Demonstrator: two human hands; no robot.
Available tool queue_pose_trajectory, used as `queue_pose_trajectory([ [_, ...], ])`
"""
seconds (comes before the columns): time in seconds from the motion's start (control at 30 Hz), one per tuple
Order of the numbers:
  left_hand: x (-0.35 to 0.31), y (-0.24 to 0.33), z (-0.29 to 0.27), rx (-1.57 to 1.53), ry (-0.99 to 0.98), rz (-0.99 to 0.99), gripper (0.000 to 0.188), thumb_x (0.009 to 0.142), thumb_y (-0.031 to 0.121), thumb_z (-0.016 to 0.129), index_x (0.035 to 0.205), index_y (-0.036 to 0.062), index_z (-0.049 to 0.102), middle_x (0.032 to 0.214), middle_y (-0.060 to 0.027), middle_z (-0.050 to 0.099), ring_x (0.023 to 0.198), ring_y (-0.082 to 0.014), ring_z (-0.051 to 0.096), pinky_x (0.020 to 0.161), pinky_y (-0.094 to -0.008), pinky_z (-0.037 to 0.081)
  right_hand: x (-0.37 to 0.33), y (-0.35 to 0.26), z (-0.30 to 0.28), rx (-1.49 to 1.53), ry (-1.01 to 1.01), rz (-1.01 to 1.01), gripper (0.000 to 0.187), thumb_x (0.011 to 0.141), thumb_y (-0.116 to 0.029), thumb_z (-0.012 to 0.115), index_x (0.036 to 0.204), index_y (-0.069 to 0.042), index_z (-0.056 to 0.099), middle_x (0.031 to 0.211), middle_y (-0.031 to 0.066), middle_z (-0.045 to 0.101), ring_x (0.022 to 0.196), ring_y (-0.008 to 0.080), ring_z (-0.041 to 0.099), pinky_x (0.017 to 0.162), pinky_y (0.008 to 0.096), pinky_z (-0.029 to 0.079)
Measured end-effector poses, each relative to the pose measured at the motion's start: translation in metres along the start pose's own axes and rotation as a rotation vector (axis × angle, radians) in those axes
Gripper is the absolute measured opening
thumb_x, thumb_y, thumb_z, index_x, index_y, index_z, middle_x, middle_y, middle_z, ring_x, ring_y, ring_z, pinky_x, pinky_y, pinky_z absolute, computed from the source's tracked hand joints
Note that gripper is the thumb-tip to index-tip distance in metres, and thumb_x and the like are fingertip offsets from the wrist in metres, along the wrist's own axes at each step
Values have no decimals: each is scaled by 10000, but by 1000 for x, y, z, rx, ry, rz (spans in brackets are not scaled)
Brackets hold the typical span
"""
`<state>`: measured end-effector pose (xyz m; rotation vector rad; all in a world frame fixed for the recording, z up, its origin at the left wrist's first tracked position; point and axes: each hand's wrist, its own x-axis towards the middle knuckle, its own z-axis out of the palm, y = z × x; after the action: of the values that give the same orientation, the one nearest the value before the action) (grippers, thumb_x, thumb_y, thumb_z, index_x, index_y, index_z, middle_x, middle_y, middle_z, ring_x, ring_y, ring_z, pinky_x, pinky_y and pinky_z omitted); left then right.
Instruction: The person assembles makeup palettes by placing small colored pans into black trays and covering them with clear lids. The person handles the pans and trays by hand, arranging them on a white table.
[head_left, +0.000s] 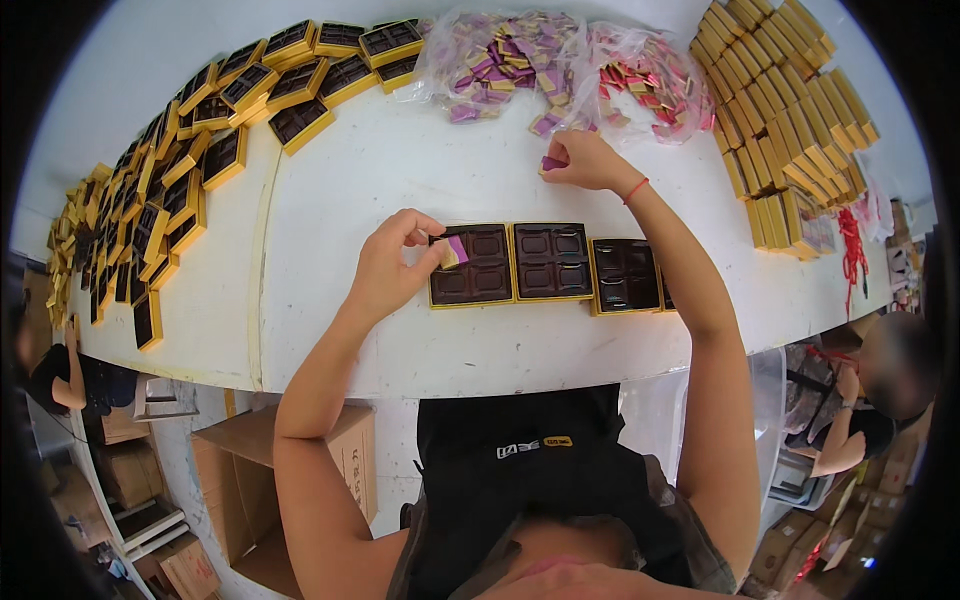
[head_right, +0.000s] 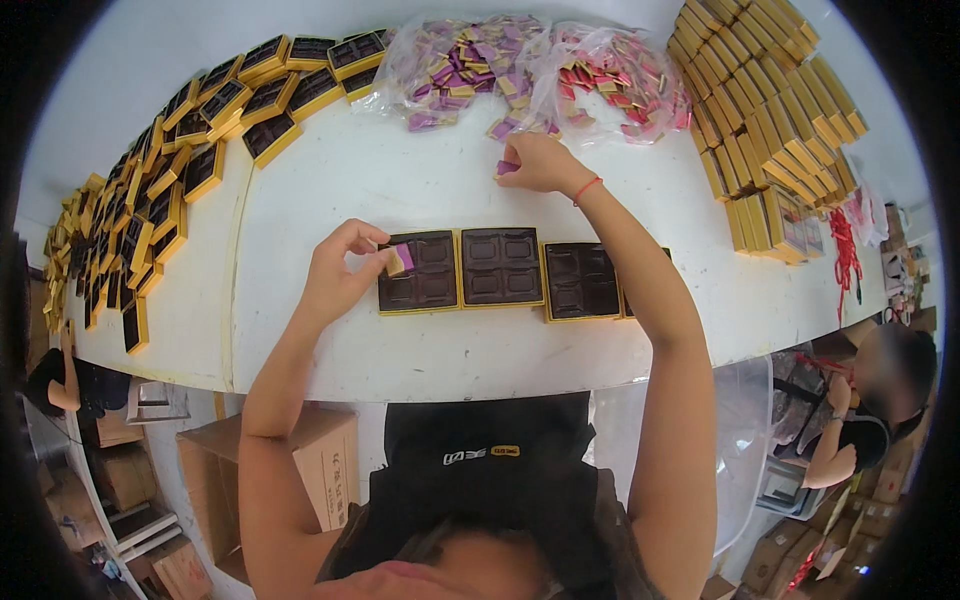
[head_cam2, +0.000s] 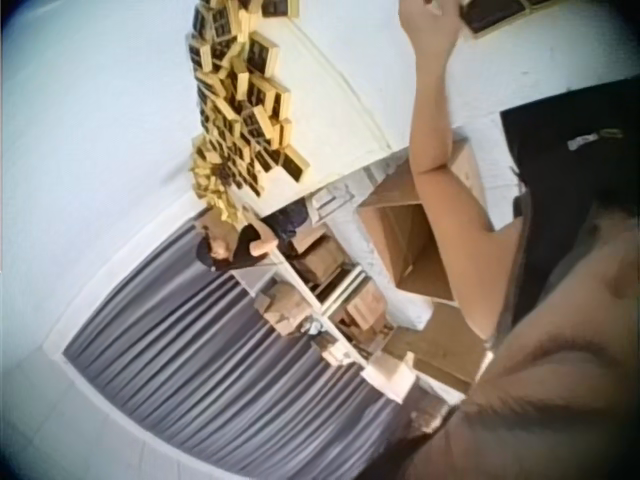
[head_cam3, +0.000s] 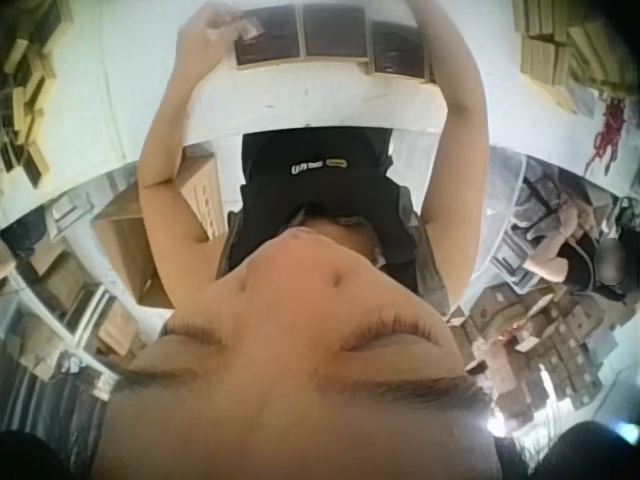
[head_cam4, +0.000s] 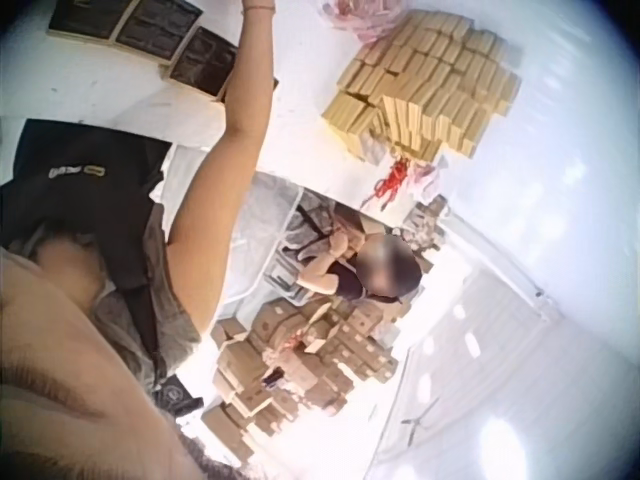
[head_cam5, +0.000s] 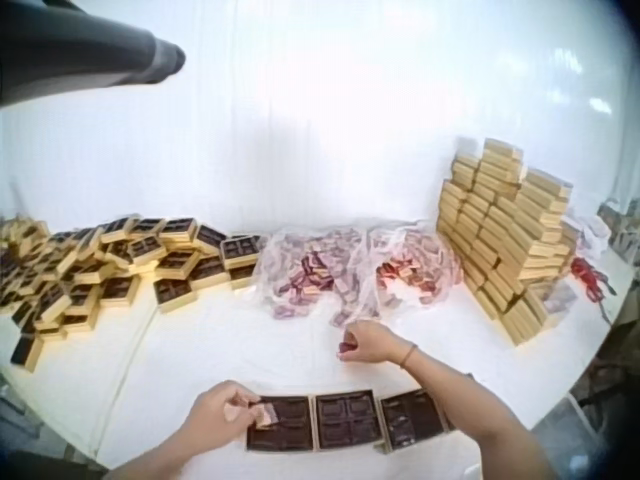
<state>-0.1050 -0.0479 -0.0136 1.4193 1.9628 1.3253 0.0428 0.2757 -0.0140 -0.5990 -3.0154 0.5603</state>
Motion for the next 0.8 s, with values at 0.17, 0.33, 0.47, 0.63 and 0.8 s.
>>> queue_pose_trajectory([
  [0.17, -6, 22, 0, 166, -55, 58, 269, 743, 66, 778, 966, 58, 628, 934, -33, 619, 863, -188, 560, 793, -313, 470, -23, -25, -2, 477, 51, 2, 247, 760, -152, 743, 934, -42, 607, 857, 88, 680, 824, 217, 657, 685, 344, 508],
  [0.33, -3, -6, 6, 242, -54, 253, 338, 713, 207, 819, 952, 83, 614, 921, -34, 593, 866, -224, 564, 757, -339, 479, -67, -83, -9, 1040, -98, -57, 153, 821, -5, 689, 965, -46, 658, 977, 42, 650, 892, 136, 611, 763, 288, 493],
  [0.47, -6, 19, 9, 371, 56, 158, 317, 724, 216, 815, 925, 80, 610, 917, -43, 577, 867, -237, 583, 731, -332, 495, -88, -108, 10, 781, 171, -394, 205, 776, 81, 633, 865, -81, 724, 945, 43, 597, 978, 183, 543, 899, 329, 445],
  [0.63, -8, 16, 18, 494, 77, 100, 286, 754, 235, 786, 894, 82, 591, 871, -32, 545, 779, -207, 580, 652, -331, 488, -107, -128, 9, 829, 76, -388, 216, 752, 88, 604, 872, -58, 709, 850, 49, 607, 796, 169, 548, 776, 290, 471],
  [0.8, -10, 17, 17, 356, 74, 77, 231, 765, 175, 756, 909, 74, 606, 892, -29, 572, 781, -191, 610, 657, -310, 501, -111, -129, 26, 854, 120, -389, 188, 801, 50, 607, 945, -53, 671, 812, 43, 595, 770, 116, 545, 699, 248, 464],
])
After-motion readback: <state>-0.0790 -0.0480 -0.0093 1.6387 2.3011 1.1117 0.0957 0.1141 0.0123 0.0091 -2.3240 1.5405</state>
